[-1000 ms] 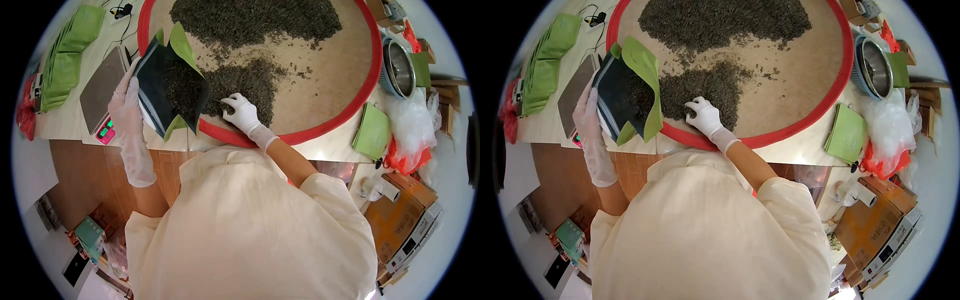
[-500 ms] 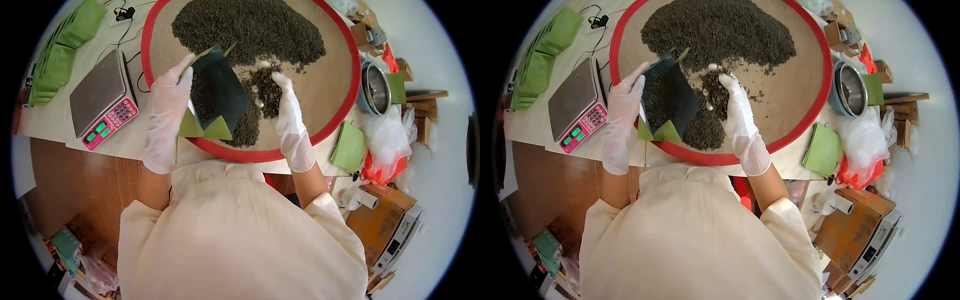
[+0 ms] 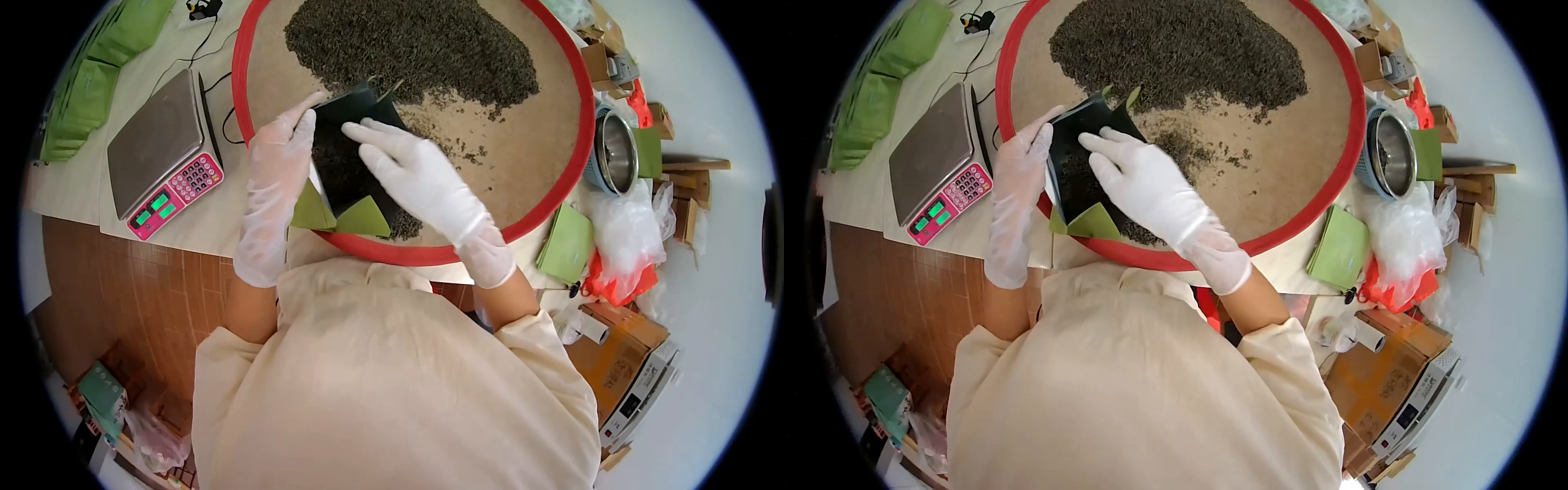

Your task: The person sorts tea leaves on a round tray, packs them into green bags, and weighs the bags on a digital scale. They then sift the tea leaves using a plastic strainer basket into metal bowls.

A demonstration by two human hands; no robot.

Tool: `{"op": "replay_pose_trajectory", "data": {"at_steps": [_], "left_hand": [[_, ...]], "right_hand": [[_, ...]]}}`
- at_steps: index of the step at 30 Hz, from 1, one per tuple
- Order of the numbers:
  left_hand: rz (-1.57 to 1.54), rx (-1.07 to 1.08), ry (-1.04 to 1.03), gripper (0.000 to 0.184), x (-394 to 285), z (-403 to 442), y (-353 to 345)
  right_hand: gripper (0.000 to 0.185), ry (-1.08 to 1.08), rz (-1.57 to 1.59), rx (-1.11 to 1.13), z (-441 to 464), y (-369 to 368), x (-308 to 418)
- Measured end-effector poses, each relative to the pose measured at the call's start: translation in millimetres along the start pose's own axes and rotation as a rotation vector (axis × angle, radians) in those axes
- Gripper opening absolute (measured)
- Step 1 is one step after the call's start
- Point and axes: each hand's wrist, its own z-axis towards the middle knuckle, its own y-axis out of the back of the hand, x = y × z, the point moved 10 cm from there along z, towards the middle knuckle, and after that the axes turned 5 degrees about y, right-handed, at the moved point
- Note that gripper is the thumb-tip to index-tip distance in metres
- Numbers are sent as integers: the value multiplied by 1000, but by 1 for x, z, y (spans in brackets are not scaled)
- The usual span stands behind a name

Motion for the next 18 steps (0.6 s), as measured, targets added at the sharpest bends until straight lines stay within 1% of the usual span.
{"op": "replay_pose_trajectory", "data": {"at_steps": [2,3,4,5,6,7,8,9,10,11,12,13,14,15,16,17,18], "left_hand": [[163,-32,18,29,-10,-5,9],[173,-22,21,29,-13,-6,13],[142,-66,-12,30,-19,-7,23],[105,-115,-47,31,-28,-13,36],[-158,-128,1,31,-38,-23,58],[-172,-163,11,31,-35,-24,63],[-198,-208,16,31,-32,-25,71],[-171,-188,25,31,-25,-18,75],[-31,-247,28,30,-18,-9,84],[95,-313,30,30,-15,-6,95],[112,-292,14,30,-19,0,93],[-96,-297,4,32,-20,-6,98],[-317,-312,-9,36,-22,-15,107],[-455,-313,-45,36,-36,-25,115],[-419,-349,-9,34,-27,-26,126],[-385,-420,-8,33,-25,-32,137],[-381,-461,-14,33,-25,-36,138]], "right_hand": [[31,-67,304,-25,-1,25,8],[27,-301,592,-57,-7,46,7],[29,-249,604,-158,-8,66,8],[29,-282,627,-249,-16,80,-3],[29,-329,661,-351,-26,87,-20],[29,-341,670,-359,-29,83,-37],[30,-360,573,-405,-30,83,-62],[30,-403,494,-464,-38,75,-91],[29,-437,300,-450,-39,61,-118],[29,-492,323,-406,-40,57,-124],[27,-299,-69,-372,-43,14,-182],[34,-182,-160,-256,-43,-10,-202],[34,-183,-160,-256,-44,-20,-216],[39,-141,-360,-178,-41,-44,-220],[45,-87,-564,-97,-34,-64,-224],[55,-66,-518,5,-18,-93,-235],[55,-68,-517,6,-11,-93,-237]]}}
